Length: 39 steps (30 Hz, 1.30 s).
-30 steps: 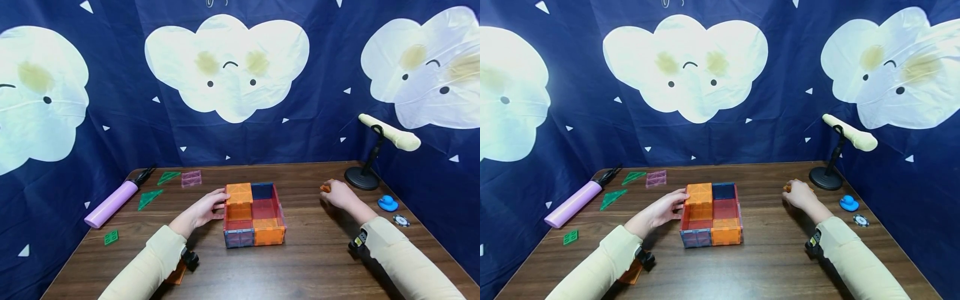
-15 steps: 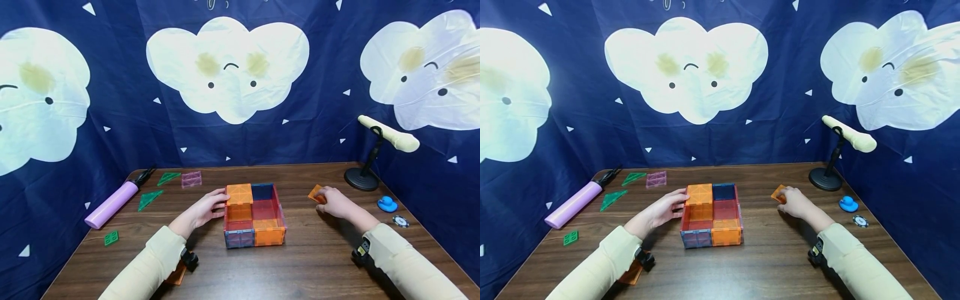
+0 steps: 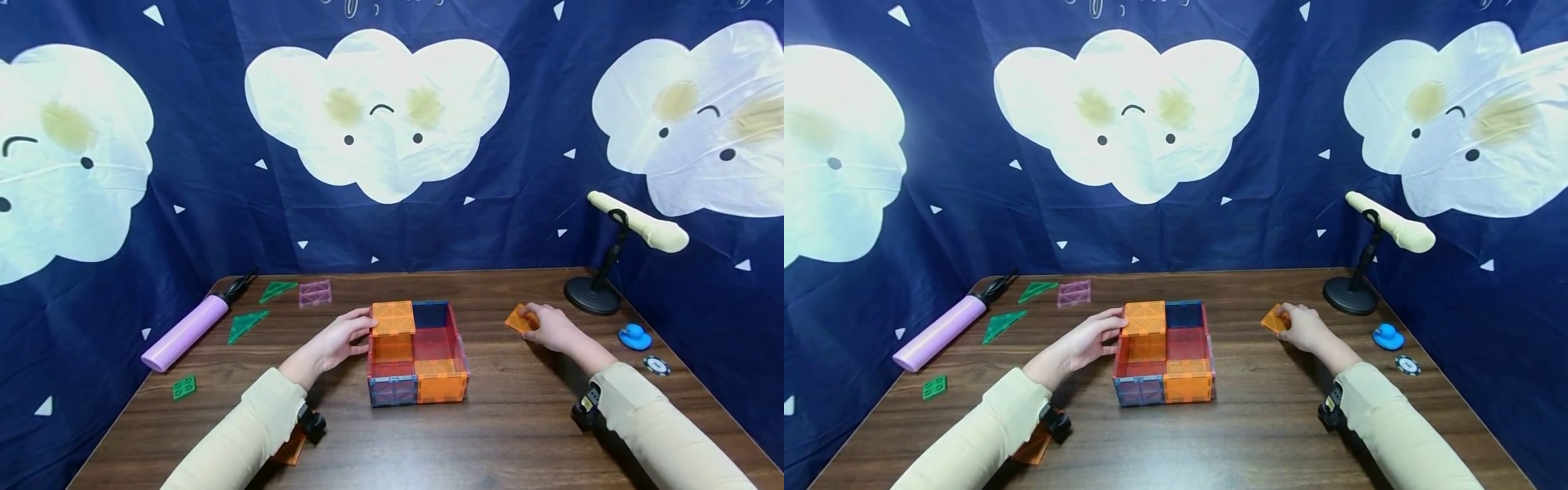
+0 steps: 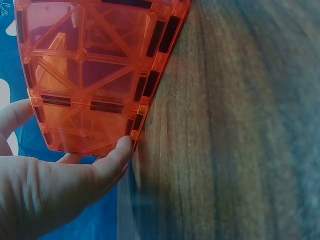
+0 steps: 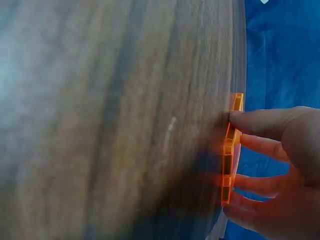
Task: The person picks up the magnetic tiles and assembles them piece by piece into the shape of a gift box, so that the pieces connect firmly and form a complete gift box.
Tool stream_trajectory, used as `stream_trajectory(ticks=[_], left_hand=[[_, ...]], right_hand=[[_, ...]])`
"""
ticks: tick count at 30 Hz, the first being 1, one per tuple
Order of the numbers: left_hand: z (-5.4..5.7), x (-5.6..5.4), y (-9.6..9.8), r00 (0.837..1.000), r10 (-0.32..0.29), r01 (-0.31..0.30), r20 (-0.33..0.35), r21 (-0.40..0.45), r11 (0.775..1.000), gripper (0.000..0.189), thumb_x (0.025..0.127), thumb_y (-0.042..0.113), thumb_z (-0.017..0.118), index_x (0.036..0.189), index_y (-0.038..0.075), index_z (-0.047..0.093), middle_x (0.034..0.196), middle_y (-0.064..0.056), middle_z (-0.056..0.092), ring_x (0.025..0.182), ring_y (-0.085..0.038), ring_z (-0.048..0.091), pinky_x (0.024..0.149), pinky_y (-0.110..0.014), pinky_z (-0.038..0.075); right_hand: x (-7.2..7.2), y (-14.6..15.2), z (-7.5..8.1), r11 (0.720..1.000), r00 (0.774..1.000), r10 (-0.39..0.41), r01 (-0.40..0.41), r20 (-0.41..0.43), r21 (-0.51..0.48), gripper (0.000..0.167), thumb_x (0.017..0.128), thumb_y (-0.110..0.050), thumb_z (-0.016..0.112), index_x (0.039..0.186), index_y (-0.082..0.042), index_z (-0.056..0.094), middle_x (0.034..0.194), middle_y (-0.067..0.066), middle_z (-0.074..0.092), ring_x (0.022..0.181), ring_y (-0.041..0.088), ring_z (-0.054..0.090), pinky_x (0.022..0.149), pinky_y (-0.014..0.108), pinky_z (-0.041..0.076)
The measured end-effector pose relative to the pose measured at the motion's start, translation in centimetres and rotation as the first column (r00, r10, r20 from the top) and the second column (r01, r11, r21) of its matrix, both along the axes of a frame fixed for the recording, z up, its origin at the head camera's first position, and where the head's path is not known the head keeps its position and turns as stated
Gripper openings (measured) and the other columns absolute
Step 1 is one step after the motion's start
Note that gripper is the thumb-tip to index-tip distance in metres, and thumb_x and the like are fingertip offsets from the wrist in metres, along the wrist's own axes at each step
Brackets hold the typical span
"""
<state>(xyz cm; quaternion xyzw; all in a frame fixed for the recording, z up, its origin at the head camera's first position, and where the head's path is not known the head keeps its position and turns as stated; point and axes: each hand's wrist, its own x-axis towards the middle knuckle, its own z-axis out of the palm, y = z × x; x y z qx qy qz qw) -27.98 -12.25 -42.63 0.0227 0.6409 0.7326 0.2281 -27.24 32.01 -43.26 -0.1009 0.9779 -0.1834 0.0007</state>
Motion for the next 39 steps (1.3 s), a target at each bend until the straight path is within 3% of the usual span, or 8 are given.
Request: stream_trajectory(ticks=[4, 9, 12, 16, 21, 26, 34, 39], left_hand=[[0.1, -0.1, 0.0, 1.000, -0.001, 0.001, 0.007, 0.006, 1.000, 0.064, 0.099, 0.016, 0.058, 0.156, 0.000, 0.032, 0.153, -0.024, 0.042, 0.137, -0.036, 0.040, 0.111, -0.058, 0.036], [0.1, 0.0, 0.0, 1.000, -0.001, 0.000, 0.029, 0.013, 1.000, 0.066, 0.099, 0.016, 0.058, 0.157, 0.000, 0.030, 0.157, -0.023, 0.037, 0.141, -0.038, 0.036, 0.112, -0.058, 0.034], [0.0, 0.0, 0.0, 1.000, -0.003, 0.003, 0.027, 0.015, 1.000, 0.067, 0.099, 0.016, 0.059, 0.157, 0.000, 0.030, 0.158, -0.024, 0.036, 0.142, -0.038, 0.036, 0.112, -0.058, 0.034], [0.0, 0.0, 0.0, 1.000, -0.012, 0.012, 0.016, 0.022, 1.000, 0.068, 0.099, 0.016, 0.058, 0.157, -0.001, 0.028, 0.158, -0.025, 0.034, 0.143, -0.039, 0.034, 0.112, -0.059, 0.033], [-0.1, -0.1, -0.1, 1.000, -0.020, 0.020, 0.007, 0.032, 0.999, 0.068, 0.100, 0.015, 0.057, 0.158, -0.001, 0.026, 0.159, -0.026, 0.033, 0.144, -0.038, 0.033, 0.113, -0.059, 0.033], [-0.1, 0.1, 0.0, 1.000, -0.013, 0.013, 0.000, 0.034, 0.999, 0.066, 0.099, 0.014, 0.057, 0.157, -0.001, 0.029, 0.157, -0.025, 0.037, 0.142, -0.037, 0.037, 0.112, -0.059, 0.034], [-0.1, 0.0, 0.0, 1.000, -0.007, 0.007, 0.001, 0.033, 0.999, 0.065, 0.099, 0.014, 0.058, 0.156, -0.001, 0.030, 0.156, -0.025, 0.038, 0.141, -0.036, 0.038, 0.111, -0.058, 0.036], [-0.3, -0.1, -0.1, 1.000, -0.007, 0.007, 0.001, 0.037, 0.999, 0.066, 0.100, 0.013, 0.058, 0.157, -0.002, 0.029, 0.155, -0.025, 0.039, 0.141, -0.037, 0.038, 0.111, -0.058, 0.036]], right_hand=[[-0.6, -0.1, 0.0, 0.999, 1.000, 0.001, -0.002, -0.029, -0.036, 0.049, 0.076, -0.016, 0.084, 0.117, 0.002, 0.064, 0.109, 0.028, 0.062, 0.094, 0.040, 0.057, 0.078, 0.050, 0.049], [-1.4, -1.1, 0.0, 0.987, 0.996, 0.046, -0.058, -0.083, -0.152, 0.050, 0.073, -0.019, 0.081, 0.118, -0.001, 0.066, 0.115, 0.024, 0.066, 0.102, 0.038, 0.058, 0.090, 0.053, 0.046], [-1.5, -2.6, 0.3, 0.947, 0.990, 0.104, -0.127, -0.092, -0.296, 0.046, 0.079, -0.015, 0.079, 0.121, -0.003, 0.066, 0.119, 0.021, 0.066, 0.102, 0.033, 0.060, 0.090, 0.049, 0.048], [-1.2, -5.4, 1.9, 0.869, 0.968, 0.210, -0.249, -0.137, -0.428, 0.044, 0.085, -0.012, 0.078, 0.127, -0.003, 0.065, 0.126, 0.019, 0.064, 0.106, 0.032, 0.059, 0.091, 0.051, 0.048], [-1.0, -8.7, 3.7, 0.837, 0.924, 0.331, -0.381, -0.191, -0.392, 0.045, 0.086, -0.015, 0.081, 0.129, -0.010, 0.068, 0.132, 0.012, 0.062, 0.117, 0.030, 0.055, 0.098, 0.055, 0.047], [-1.4, -10.8, 3.9, 0.822, 0.890, 0.420, -0.456, -0.178, -0.341, 0.045, 0.084, -0.024, 0.082, 0.126, -0.015, 0.071, 0.131, 0.005, 0.063, 0.123, 0.029, 0.053, 0.104, 0.056, 0.042], [-1.8, -12.5, 3.7, 0.786, 0.848, 0.507, -0.528, -0.154, -0.321, 0.046, 0.082, -0.025, 0.081, 0.126, -0.015, 0.071, 0.135, 0.005, 0.060, 0.127, 0.029, 0.050, 0.105, 0.057, 0.039], [-1.9, -12.8, 3.5, 0.782, 0.846, 0.510, -0.530, -0.153, -0.327, 0.048, 0.081, -0.024, 0.082, 0.126, -0.015, 0.071, 0.135, 0.005, 0.059, 0.128, 0.028, 0.049, 0.107, 0.057, 0.038]])
